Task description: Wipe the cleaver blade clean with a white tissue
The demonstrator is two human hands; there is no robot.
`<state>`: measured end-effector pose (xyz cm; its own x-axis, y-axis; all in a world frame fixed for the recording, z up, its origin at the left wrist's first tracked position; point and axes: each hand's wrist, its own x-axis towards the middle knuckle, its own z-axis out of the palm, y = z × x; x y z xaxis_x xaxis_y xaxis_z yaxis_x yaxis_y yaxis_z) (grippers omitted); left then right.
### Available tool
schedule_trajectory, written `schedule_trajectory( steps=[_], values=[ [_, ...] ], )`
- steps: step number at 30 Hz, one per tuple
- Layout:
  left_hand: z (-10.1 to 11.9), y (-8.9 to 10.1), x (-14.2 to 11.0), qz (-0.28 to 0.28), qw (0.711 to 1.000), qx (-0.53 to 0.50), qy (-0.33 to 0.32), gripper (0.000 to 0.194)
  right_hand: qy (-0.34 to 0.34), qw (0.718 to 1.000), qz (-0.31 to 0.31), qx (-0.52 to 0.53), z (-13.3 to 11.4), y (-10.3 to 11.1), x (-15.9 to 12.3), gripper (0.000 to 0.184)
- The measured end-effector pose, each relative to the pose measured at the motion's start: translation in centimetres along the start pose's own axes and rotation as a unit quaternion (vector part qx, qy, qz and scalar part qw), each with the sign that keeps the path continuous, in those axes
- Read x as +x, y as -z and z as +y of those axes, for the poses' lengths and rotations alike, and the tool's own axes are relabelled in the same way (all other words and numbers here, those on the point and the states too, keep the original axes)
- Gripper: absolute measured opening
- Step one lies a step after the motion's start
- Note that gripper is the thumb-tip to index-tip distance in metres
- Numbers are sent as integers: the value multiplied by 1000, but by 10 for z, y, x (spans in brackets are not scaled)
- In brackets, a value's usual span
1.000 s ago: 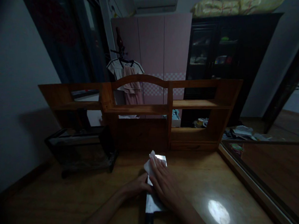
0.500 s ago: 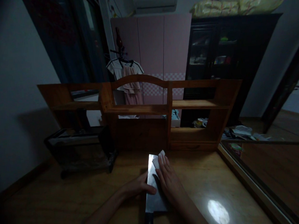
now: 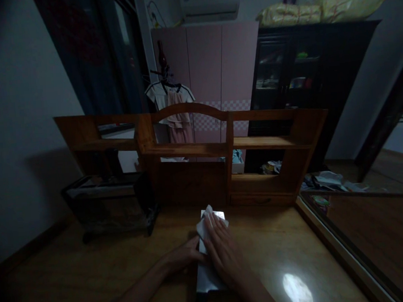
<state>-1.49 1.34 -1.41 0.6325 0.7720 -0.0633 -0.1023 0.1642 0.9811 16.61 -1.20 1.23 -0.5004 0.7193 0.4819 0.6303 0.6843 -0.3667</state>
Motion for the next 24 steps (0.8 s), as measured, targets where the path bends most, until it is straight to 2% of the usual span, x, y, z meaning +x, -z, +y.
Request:
schedule_trajectory(
  steps=[4, 6, 9, 11, 14, 18, 24],
  values=[
    [-2, 2, 1, 38, 999, 30, -15, 91, 42, 997, -70, -6, -11, 2, 2, 56],
    [0, 1, 1, 34, 999, 38, -8, 91, 36, 997, -70, -3, -10, 2, 3, 56],
    [4, -1, 0, 20, 1000, 21, 6, 79, 10, 998, -62, -3, -4, -2, 3, 56],
    [6, -2, -1, 12, 1000, 0, 21, 74, -29, 998, -50, 4, 1, -6, 1, 55],
    [9, -5, -3, 2, 999, -30, 24, 78, -76, 996, -25, 45, 8, -12, -2, 56],
    [13, -7, -5, -9, 999, -42, 5, 79, -89, 992, 5, 84, 17, -17, -4, 55],
    [13, -9, -6, -10, 999, -52, 11, 77, -129, 986, 86, 63, 30, -16, -4, 56]
  ],
)
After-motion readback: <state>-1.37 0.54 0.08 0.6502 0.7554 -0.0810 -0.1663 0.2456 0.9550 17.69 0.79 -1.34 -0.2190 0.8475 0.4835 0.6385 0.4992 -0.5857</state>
